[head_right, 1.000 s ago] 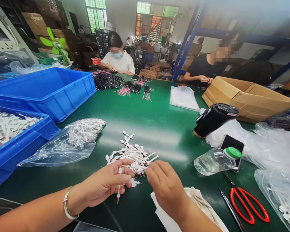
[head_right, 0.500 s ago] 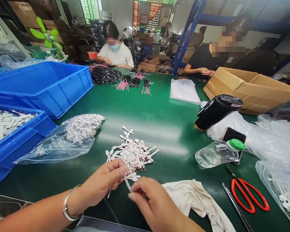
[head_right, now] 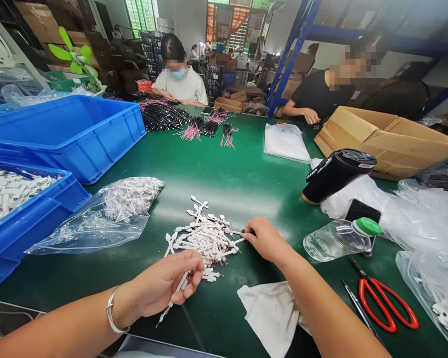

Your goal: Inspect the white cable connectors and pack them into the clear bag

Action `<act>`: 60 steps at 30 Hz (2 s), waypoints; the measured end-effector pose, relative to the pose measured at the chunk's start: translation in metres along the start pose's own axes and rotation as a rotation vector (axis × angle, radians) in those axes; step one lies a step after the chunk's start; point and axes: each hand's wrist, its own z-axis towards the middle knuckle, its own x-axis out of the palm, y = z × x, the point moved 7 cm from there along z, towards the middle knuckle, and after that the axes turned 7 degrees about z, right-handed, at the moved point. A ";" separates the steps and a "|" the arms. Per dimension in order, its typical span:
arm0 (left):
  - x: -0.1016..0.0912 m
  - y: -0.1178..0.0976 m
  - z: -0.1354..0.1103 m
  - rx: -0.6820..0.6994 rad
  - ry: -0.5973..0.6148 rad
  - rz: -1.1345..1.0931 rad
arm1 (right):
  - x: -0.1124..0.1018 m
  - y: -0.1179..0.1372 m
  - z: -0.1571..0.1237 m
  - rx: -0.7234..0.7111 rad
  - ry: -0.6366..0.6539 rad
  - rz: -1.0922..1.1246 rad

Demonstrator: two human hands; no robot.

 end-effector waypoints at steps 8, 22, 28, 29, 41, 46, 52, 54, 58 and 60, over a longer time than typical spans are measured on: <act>-0.001 -0.009 -0.002 0.231 -0.089 0.277 | 0.001 0.031 -0.067 0.243 0.079 0.447; 0.004 -0.015 -0.004 0.258 -0.064 0.269 | 0.008 0.066 -0.096 0.137 0.003 0.458; 0.001 -0.004 0.001 0.123 -0.099 0.117 | 0.023 0.073 -0.097 0.191 0.092 0.456; 0.001 -0.004 0.001 0.117 -0.105 0.101 | 0.024 0.076 -0.099 0.182 0.112 0.450; 0.005 -0.003 0.001 0.063 0.065 -0.187 | 0.001 0.005 -0.038 0.013 -0.089 -0.038; 0.006 -0.002 0.000 0.036 0.037 -0.038 | 0.003 -0.005 -0.040 -0.006 -0.066 -0.044; 0.006 -0.003 -0.003 0.111 -0.051 0.170 | -0.014 0.033 -0.078 -0.086 -0.243 -0.131; 0.005 -0.006 -0.003 0.178 -0.080 0.208 | -0.012 0.060 -0.091 -0.240 -0.268 -0.133; 0.007 -0.014 -0.006 0.290 -0.096 0.231 | -0.004 0.097 -0.107 -0.458 -0.286 -0.114; 0.008 -0.016 -0.007 0.303 -0.093 0.269 | -0.002 0.103 -0.108 -0.469 -0.279 -0.089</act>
